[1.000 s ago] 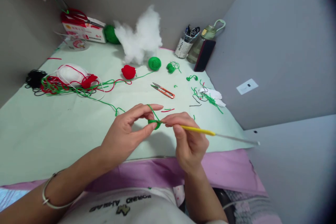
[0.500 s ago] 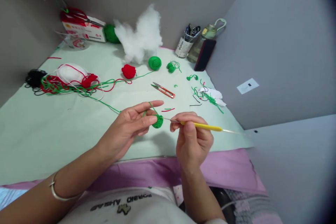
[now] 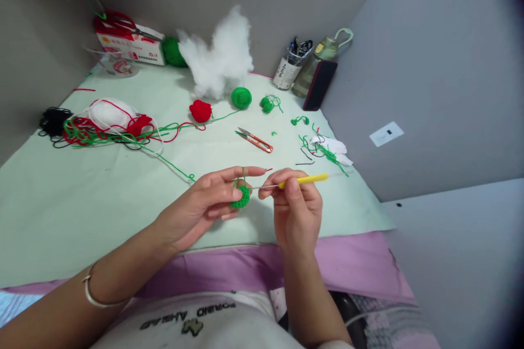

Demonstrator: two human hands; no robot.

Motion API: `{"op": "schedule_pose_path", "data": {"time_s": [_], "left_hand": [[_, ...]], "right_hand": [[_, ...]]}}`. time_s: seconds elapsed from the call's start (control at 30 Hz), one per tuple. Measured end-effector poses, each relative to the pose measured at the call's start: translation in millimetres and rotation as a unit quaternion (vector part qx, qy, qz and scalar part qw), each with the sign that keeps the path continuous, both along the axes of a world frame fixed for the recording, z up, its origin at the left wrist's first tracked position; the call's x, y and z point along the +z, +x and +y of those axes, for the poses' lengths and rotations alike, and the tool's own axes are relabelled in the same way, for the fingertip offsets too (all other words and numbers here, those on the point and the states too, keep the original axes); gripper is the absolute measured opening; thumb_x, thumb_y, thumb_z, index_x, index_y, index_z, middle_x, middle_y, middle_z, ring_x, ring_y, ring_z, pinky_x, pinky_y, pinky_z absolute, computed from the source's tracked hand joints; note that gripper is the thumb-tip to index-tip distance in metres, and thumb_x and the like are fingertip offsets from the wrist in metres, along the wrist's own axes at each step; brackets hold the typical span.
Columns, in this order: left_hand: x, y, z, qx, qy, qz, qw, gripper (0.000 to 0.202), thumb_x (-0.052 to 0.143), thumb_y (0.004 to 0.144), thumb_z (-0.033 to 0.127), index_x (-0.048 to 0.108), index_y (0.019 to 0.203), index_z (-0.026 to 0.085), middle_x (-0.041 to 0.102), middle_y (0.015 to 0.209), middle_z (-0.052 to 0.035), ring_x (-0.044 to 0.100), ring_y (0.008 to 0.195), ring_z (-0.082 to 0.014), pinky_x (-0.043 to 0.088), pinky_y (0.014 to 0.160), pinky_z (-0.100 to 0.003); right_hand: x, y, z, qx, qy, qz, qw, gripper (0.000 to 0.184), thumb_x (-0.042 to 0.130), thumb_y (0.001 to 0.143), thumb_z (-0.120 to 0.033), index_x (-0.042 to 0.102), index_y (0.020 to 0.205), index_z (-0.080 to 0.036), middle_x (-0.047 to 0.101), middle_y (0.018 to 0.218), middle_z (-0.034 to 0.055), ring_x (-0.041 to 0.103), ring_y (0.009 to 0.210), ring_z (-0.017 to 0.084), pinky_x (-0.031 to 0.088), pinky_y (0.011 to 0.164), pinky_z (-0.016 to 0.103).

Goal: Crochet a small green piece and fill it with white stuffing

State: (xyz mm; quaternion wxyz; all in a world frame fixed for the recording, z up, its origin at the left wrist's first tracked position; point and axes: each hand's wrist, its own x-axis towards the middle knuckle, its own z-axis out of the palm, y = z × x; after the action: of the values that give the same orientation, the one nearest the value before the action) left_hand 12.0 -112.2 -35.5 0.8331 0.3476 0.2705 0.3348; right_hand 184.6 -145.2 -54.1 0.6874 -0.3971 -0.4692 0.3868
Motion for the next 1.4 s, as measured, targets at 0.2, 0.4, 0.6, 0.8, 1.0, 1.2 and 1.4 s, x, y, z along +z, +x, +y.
{"op": "schedule_pose_path", "data": {"time_s": [0.2, 0.4, 0.6, 0.8, 1.0, 1.2, 1.4], "left_hand": [[-2.2, 3.5, -5.0, 0.028, 0.048, 0.021, 0.998, 0.037, 0.078, 0.084, 0.023, 0.079, 0.121, 0.026, 0.058, 0.085, 0.0015, 0.037, 0.057, -0.0047, 0.037, 0.057, -0.02], [-4.1, 4.0, -9.4, 0.055, 0.153, 0.114, 0.98, 0.037, 0.076, 0.091, 0.036, 0.076, 0.127, 0.029, 0.066, 0.095, -0.0017, 0.051, 0.071, -0.0116, 0.045, 0.067, -0.024], [-2.8, -0.9, -8.2, 0.08, 0.157, 0.127, 0.976, 0.032, 0.079, 0.088, 0.031, 0.079, 0.12, 0.031, 0.062, 0.09, 0.0003, 0.054, 0.077, -0.012, 0.047, 0.071, -0.023], [-0.6, -1.3, -7.6, 0.091, 0.183, 0.162, 0.965, 0.031, 0.076, 0.088, 0.028, 0.078, 0.119, 0.031, 0.063, 0.087, 0.0008, 0.056, 0.08, -0.0138, 0.049, 0.075, -0.024], [3.2, 3.4, -11.7, 0.141, 0.208, 0.208, 0.945, 0.03, 0.075, 0.086, 0.02, 0.08, 0.114, 0.03, 0.059, 0.083, 0.0026, 0.052, 0.075, -0.0112, 0.048, 0.08, -0.024], [-1.7, 8.6, -11.6, 0.116, 0.083, 0.103, 0.984, 0.044, 0.082, 0.083, 0.027, 0.076, 0.127, 0.027, 0.058, 0.078, 0.0032, 0.042, 0.061, -0.0075, 0.041, 0.061, -0.021], [-2.8, 3.0, -3.4, 0.063, -0.005, 0.006, 0.998, 0.034, 0.083, 0.083, 0.026, 0.081, 0.118, 0.024, 0.052, 0.077, 0.0037, 0.023, 0.053, -0.0026, 0.029, 0.051, -0.018]], "right_hand": [[-1.3, -0.2, 2.1, 0.039, -0.019, 0.026, 0.999, 0.023, 0.062, 0.099, -0.04, 0.069, 0.085, -0.022, 0.066, 0.076, 0.0016, 0.062, 0.064, 0.014, 0.056, 0.061, 0.029], [-5.0, -4.8, -3.5, 0.013, 0.028, -0.051, 0.998, 0.017, 0.062, 0.101, -0.032, 0.076, 0.096, -0.024, 0.075, 0.09, 0.0039, 0.068, 0.082, 0.016, 0.055, 0.07, 0.03], [0.5, -3.2, 0.0, 0.018, 0.02, 0.006, 1.0, 0.02, 0.06, 0.102, -0.034, 0.071, 0.091, -0.022, 0.075, 0.081, 0.0029, 0.068, 0.071, 0.015, 0.056, 0.063, 0.028], [4.5, -0.9, -6.3, 0.012, 0.029, -0.061, 0.998, 0.021, 0.053, 0.105, -0.034, 0.068, 0.095, -0.023, 0.076, 0.085, 0.003, 0.069, 0.073, 0.016, 0.058, 0.07, 0.034], [4.1, -1.1, -15.1, -0.047, 0.154, -0.272, 0.949, 0.023, 0.05, 0.104, -0.017, 0.069, 0.112, -0.026, 0.076, 0.098, 0.0056, 0.073, 0.089, 0.02, 0.06, 0.076, 0.038], [-9.7, -6.3, -14.3, -0.16, 0.247, -0.467, 0.834, 0.035, 0.065, 0.094, -0.009, 0.071, 0.123, -0.028, 0.075, 0.108, 0.0079, 0.072, 0.099, 0.022, 0.061, 0.08, 0.037], [-0.6, -4.6, -6.9, -0.087, 0.119, -0.167, 0.975, 0.022, 0.053, 0.104, -0.022, 0.074, 0.101, -0.027, 0.071, 0.083, 0.0029, 0.065, 0.072, 0.018, 0.056, 0.065, 0.036]]}}
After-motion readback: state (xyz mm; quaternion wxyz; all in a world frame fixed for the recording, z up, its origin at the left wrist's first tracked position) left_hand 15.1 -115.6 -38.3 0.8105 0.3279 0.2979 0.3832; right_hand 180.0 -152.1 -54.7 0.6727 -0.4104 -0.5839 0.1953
